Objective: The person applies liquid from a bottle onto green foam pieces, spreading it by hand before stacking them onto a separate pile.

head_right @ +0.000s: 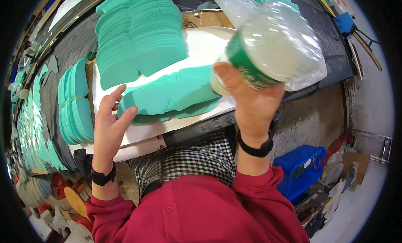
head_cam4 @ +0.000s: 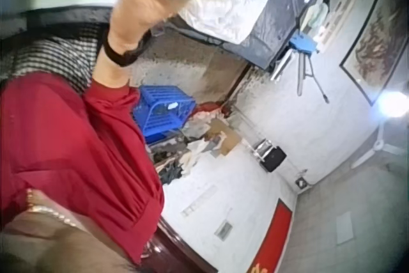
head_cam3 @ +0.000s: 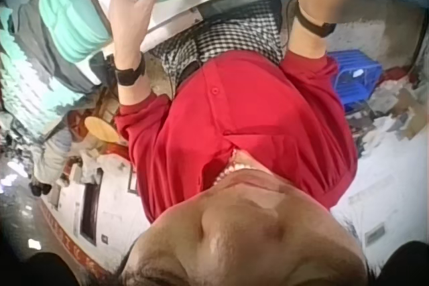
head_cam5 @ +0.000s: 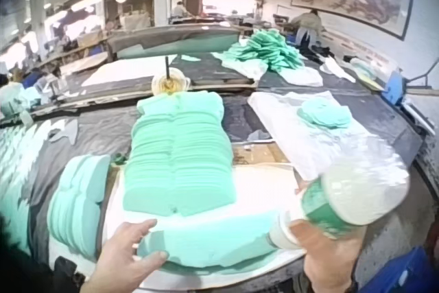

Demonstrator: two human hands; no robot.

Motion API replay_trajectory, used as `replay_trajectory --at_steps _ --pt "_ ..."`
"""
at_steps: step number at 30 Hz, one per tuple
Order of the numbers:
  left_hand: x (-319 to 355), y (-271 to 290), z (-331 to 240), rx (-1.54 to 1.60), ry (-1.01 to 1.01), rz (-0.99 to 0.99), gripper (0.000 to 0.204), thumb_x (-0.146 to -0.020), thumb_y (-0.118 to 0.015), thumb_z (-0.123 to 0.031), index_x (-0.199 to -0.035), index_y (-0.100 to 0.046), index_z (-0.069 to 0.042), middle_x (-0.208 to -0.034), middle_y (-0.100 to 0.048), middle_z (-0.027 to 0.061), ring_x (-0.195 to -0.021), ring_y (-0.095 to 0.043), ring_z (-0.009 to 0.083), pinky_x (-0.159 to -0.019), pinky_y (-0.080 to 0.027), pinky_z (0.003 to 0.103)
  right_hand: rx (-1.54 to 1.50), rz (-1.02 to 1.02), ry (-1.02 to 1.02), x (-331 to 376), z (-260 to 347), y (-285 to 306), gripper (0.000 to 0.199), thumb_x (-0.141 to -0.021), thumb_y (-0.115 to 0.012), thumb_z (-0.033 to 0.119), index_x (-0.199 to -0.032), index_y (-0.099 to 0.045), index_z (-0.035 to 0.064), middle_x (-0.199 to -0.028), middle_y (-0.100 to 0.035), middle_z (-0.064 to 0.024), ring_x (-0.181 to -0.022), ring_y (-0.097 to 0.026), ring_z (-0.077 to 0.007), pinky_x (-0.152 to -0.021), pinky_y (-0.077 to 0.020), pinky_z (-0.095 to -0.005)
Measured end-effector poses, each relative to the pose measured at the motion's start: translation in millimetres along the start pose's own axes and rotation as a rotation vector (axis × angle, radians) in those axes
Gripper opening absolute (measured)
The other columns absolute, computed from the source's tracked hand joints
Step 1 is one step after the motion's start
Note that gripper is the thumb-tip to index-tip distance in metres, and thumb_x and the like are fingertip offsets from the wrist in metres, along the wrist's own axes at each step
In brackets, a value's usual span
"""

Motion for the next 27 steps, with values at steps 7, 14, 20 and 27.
replay_trajectory --at_steps 7,14,20,27 --pt "15.5 21.3 19.4 -0.106 0.129 -0.104 0.036 -0.084 -0.068 -0.017 -0.116 -0.065 0.000 -0.106 -0.064 0.0136 -0.088 -0.061 0.0221 -0.076 -0.049 0.032 -0.010 0.156 -0.009 -4.3 5.1 -35.8 0.052 -0.073 -0.086 -0.002 -0.119 -0.061 -0.0011 -0.106 -0.069 -0.0075 -0.096 -0.065 -0.0144 -0.085 -0.0540 -0.0277" --pt "19.9 11.3 30.0 0.468 0.225 -0.083 0.024 -0.095 -0.065 -0.015 -0.111 -0.066 0.003 -0.088 -0.063 -0.0016 -0.076 -0.053 0.0051 -0.071 -0.044 0.020 -0.393 0.278 -0.301 12.9 12.3 -98.3 0.062 -0.076 -0.083 -0.002 -0.129 -0.050 0.0011 -0.113 -0.066 -0.0096 -0.099 -0.066 -0.0155 -0.085 -0.0570 -0.0300" --pt "21.4 15.2 34.3 0.586 0.345 -0.044 0.025 -0.094 -0.063 -0.012 -0.114 -0.067 0.002 -0.092 -0.064 -0.0012 -0.076 -0.052 0.0044 -0.067 -0.040 0.020 -0.423 0.227 -0.415 6.9 11.5 -67.2 0.055 -0.081 -0.080 0.004 -0.130 -0.055 0.0003 -0.120 -0.066 -0.0129 -0.101 -0.067 -0.0215 -0.090 -0.0550 -0.0363" --pt "21.1 10.1 36.7 0.577 0.312 -0.016 0.030 -0.094 -0.061 -0.009 -0.121 -0.066 0.003 -0.097 -0.065 0.0004 -0.083 -0.055 0.0059 -0.073 -0.043 0.022 -0.009 0.055 -0.040 -21.3 -8.4 -16.0 0.043 -0.081 -0.080 0.002 -0.120 -0.062 0.0007 -0.111 -0.069 -0.0101 -0.096 -0.067 -0.0172 -0.089 -0.0527 -0.0314"
Point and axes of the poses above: each hand's wrist, its own x-axis away from the middle knuckle, its own y-axis out of the back of the hand, z = x × y, the point moved 2 cm from there along -x, towards the middle knuckle
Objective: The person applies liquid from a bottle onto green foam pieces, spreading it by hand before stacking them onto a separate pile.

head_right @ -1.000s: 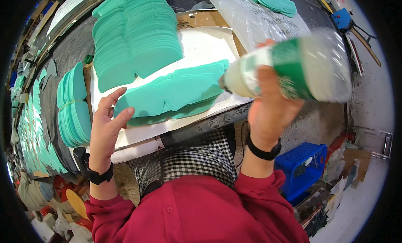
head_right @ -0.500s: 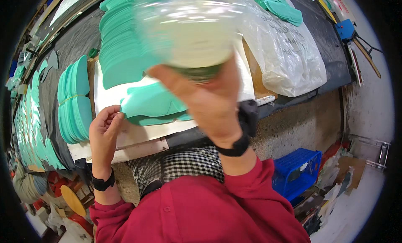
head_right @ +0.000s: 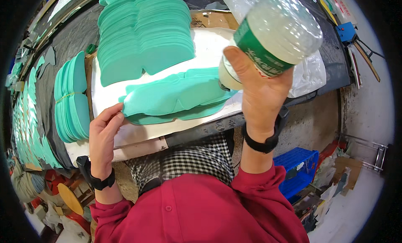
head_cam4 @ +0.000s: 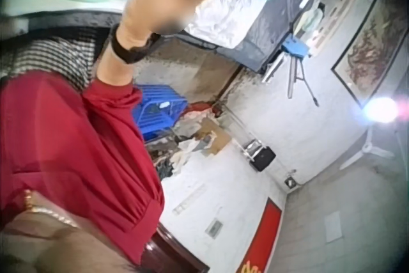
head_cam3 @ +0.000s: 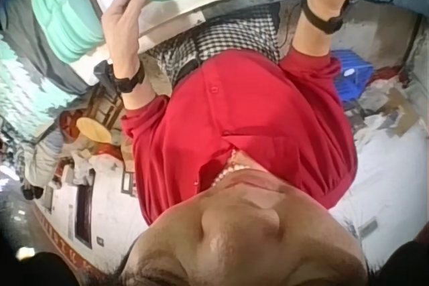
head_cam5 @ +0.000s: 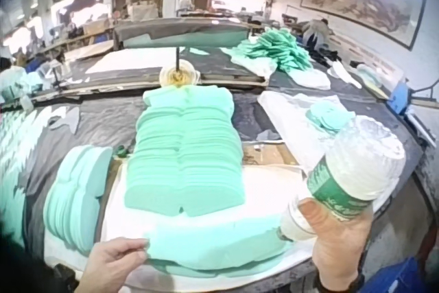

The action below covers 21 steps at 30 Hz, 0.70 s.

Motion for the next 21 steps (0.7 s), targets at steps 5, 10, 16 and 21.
replay_trajectory --at_steps 5,10,16,21 --pt "-0.5 10.2 7.8 0.031 0.051 0.009 0.027 -0.095 -0.061 -0.010 -0.119 -0.068 0.001 -0.089 -0.064 -0.0005 -0.079 -0.053 0.0062 -0.071 -0.043 0.022 -0.228 0.172 -0.079 7.0 1.3 -68.3 0.050 -0.077 -0.083 0.001 -0.120 -0.058 0.0001 -0.104 -0.069 -0.0061 -0.093 -0.066 -0.0132 -0.082 -0.0551 -0.0262" --pt "4.6 10.5 6.2 0.201 0.016 0.018 0.046 -0.098 -0.057 -0.012 -0.142 -0.049 -0.006 -0.098 -0.067 0.0048 -0.080 -0.056 0.0080 -0.075 -0.047 0.023 -0.387 0.311 -0.008 23.4 13.5 -131.1 0.058 -0.076 -0.085 0.001 -0.124 -0.052 0.0019 -0.109 -0.068 -0.0078 -0.095 -0.067 -0.0124 -0.082 -0.0564 -0.0267" --pt "7.9 13.2 5.2 0.406 -0.027 0.043 0.067 -0.093 -0.056 -0.011 -0.150 -0.023 0.004 -0.093 -0.066 0.0084 -0.082 -0.059 0.0160 -0.081 -0.047 0.030 -0.374 0.552 -0.481 43.8 21.4 -157.9 0.076 -0.067 -0.091 0.011 -0.131 -0.050 0.0034 -0.119 -0.064 -0.0085 -0.107 -0.063 -0.0141 -0.088 -0.0532 -0.0292" --pt "6.8 8.4 -10.0 0.351 0.058 0.027 0.053 -0.094 -0.056 -0.011 -0.142 -0.035 -0.001 -0.093 -0.068 0.0083 -0.080 -0.061 0.0140 -0.076 -0.047 0.027 -0.073 0.673 0.133 38.2 11.4 -88.1 0.068 -0.070 -0.089 0.007 -0.129 -0.057 -0.0014 -0.119 -0.067 -0.0124 -0.106 -0.066 -0.0178 -0.088 -0.0542 -0.0321"
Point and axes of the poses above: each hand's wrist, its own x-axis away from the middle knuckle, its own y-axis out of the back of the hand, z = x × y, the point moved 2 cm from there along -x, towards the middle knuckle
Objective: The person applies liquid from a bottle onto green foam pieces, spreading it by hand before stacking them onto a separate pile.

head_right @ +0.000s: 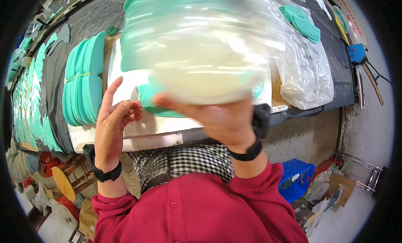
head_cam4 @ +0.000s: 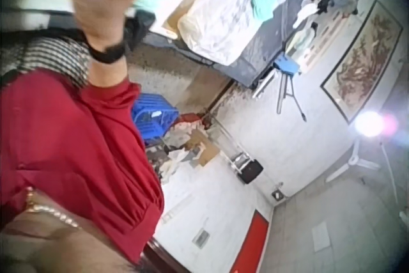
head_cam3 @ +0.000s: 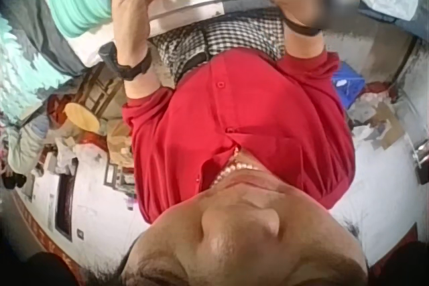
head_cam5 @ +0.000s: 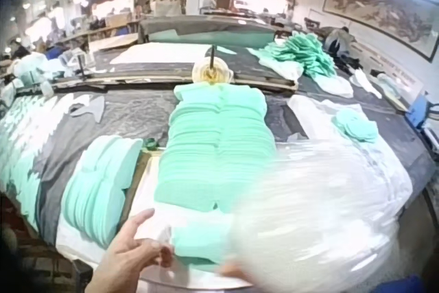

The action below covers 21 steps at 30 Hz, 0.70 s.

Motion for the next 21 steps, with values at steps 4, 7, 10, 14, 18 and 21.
replay_trajectory --at_steps 4,7,10,14,18,21 --pt "-1.8 1.8 2.3 -0.088 -0.018 -0.024 0.038 -0.097 -0.055 -0.013 -0.133 -0.047 -0.007 -0.095 -0.068 0.0090 -0.079 -0.059 0.0117 -0.073 -0.045 0.024 -0.019 -0.536 -0.183 29.7 7.5 60.8 0.067 -0.079 -0.084 0.022 -0.133 -0.050 0.0002 -0.117 -0.065 -0.0200 -0.108 -0.064 -0.0310 -0.095 -0.0520 -0.0451" --pt "-2.9 8.0 7.8 -0.031 0.016 -0.023 0.034 -0.097 -0.055 -0.013 -0.130 -0.048 -0.008 -0.096 -0.067 0.0098 -0.080 -0.059 0.0122 -0.072 -0.045 0.024 -0.069 -0.642 -0.102 37.6 3.4 82.5 0.058 -0.078 -0.084 0.008 -0.128 -0.056 -0.0013 -0.113 -0.067 -0.0170 -0.104 -0.066 -0.0264 -0.098 -0.0518 -0.0419" --pt "-3.3 11.0 10.7 -0.019 0.032 -0.024 0.028 -0.097 -0.056 -0.014 -0.124 -0.049 -0.009 -0.098 -0.067 0.0102 -0.081 -0.060 0.0130 -0.073 -0.046 0.025 -0.034 -0.759 -0.122 44.7 4.0 88.1 0.055 -0.079 -0.084 0.007 -0.126 -0.058 0.0002 -0.113 -0.067 -0.0159 -0.103 -0.066 -0.0251 -0.095 -0.0531 -0.0405" --pt "-2.1 11.9 11.8 0.060 0.066 -0.014 0.023 -0.101 -0.054 -0.022 -0.119 -0.050 -0.009 -0.099 -0.067 0.0114 -0.083 -0.062 0.0150 -0.074 -0.048 0.026 0.129 -0.691 -0.153 39.9 4.1 77.1 0.058 -0.083 -0.080 0.014 -0.132 -0.052 -0.0004 -0.121 -0.064 -0.0225 -0.112 -0.064 -0.0336 -0.101 -0.0502 -0.0479" --pt "0.2 11.7 11.7 0.157 0.094 -0.051 0.023 -0.105 -0.048 -0.031 -0.114 -0.052 -0.010 -0.100 -0.069 0.0139 -0.085 -0.065 0.0189 -0.076 -0.051 0.029 -0.015 -0.521 -0.185 17.7 3.5 31.6 0.056 -0.081 -0.081 0.009 -0.130 -0.055 -0.0001 -0.116 -0.066 -0.0187 -0.106 -0.065 -0.0278 -0.097 -0.0509 -0.0442" --pt "1.9 10.6 11.2 0.290 0.132 -0.013 0.025 -0.105 -0.047 -0.034 -0.112 -0.053 -0.011 -0.100 -0.071 0.0165 -0.085 -0.067 0.0202 -0.077 -0.052 0.030 -0.164 -0.370 -0.163 -0.3 9.8 -6.1 0.063 -0.078 -0.084 0.010 -0.132 -0.054 0.0009 -0.116 -0.066 -0.0182 -0.106 -0.065 -0.0273 -0.094 -0.0527 -0.0422"
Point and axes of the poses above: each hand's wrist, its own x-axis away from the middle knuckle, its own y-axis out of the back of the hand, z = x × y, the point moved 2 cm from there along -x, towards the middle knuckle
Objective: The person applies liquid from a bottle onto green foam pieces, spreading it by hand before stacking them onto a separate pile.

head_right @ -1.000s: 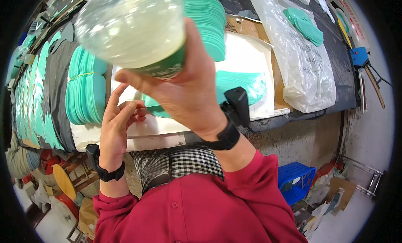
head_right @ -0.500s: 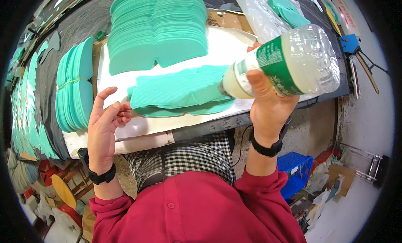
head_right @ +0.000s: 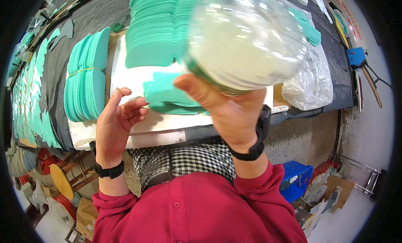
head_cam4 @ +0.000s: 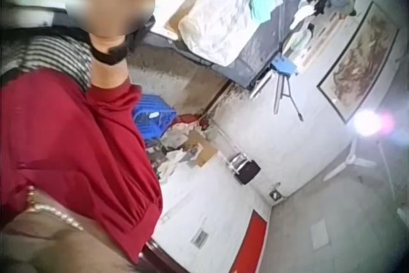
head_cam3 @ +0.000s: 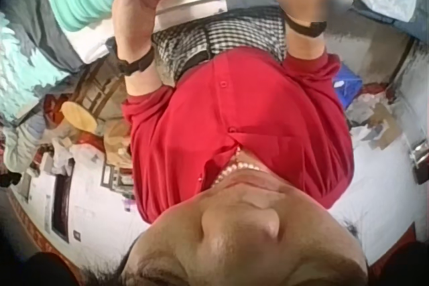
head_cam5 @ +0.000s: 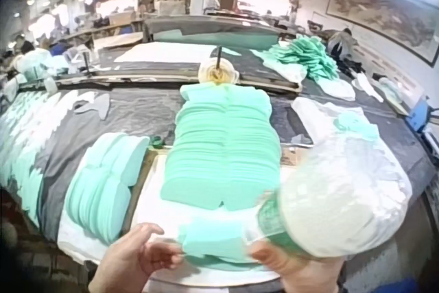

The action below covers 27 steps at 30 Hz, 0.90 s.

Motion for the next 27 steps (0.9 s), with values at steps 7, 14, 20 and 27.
replay_trajectory --at_steps 7,14,20,27 --pt "-0.5 4.5 0.9 0.074 0.031 -0.001 0.033 -0.103 -0.047 -0.045 -0.108 -0.054 -0.013 -0.100 -0.071 0.0190 -0.085 -0.068 0.0222 -0.077 -0.053 0.030 -0.225 0.075 -0.087 -19.6 -11.6 -51.0 0.053 -0.076 -0.085 0.010 -0.122 -0.061 0.0005 -0.115 -0.067 -0.0147 -0.104 -0.065 -0.0231 -0.094 -0.0513 -0.0372" --pt "-2.6 12.4 0.9 0.075 0.072 -0.046 0.035 -0.103 -0.047 -0.048 -0.106 -0.054 -0.014 -0.100 -0.071 0.0203 -0.084 -0.067 0.0217 -0.077 -0.053 0.029 -0.301 0.140 -0.089 -15.9 -21.0 -51.4 0.056 -0.077 -0.084 0.011 -0.127 -0.059 0.0015 -0.115 -0.067 -0.0141 -0.105 -0.065 -0.0232 -0.091 -0.0531 -0.0365" --pt "1.8 0.0 -3.8 0.078 0.047 -0.007 0.035 -0.103 -0.046 -0.047 -0.105 -0.053 -0.014 -0.100 -0.071 0.0209 -0.082 -0.067 0.0216 -0.076 -0.053 0.029 -0.071 0.082 -0.022 -27.5 -26.2 -57.3 0.056 -0.078 -0.083 0.006 -0.128 -0.058 0.0015 -0.115 -0.068 -0.0075 -0.102 -0.065 -0.0156 -0.092 -0.0534 -0.0295" --pt "-2.0 7.1 0.9 0.069 0.038 -0.020 0.039 -0.104 -0.045 -0.043 -0.116 -0.052 -0.007 -0.099 -0.070 0.0194 -0.082 -0.068 0.0249 -0.073 -0.051 0.032 -0.392 0.148 -0.205 -11.6 -12.8 -61.3 0.066 -0.073 -0.088 0.005 -0.127 -0.050 -0.0011 -0.113 -0.068 -0.0093 -0.100 -0.067 -0.0153 -0.083 -0.0559 -0.0285"
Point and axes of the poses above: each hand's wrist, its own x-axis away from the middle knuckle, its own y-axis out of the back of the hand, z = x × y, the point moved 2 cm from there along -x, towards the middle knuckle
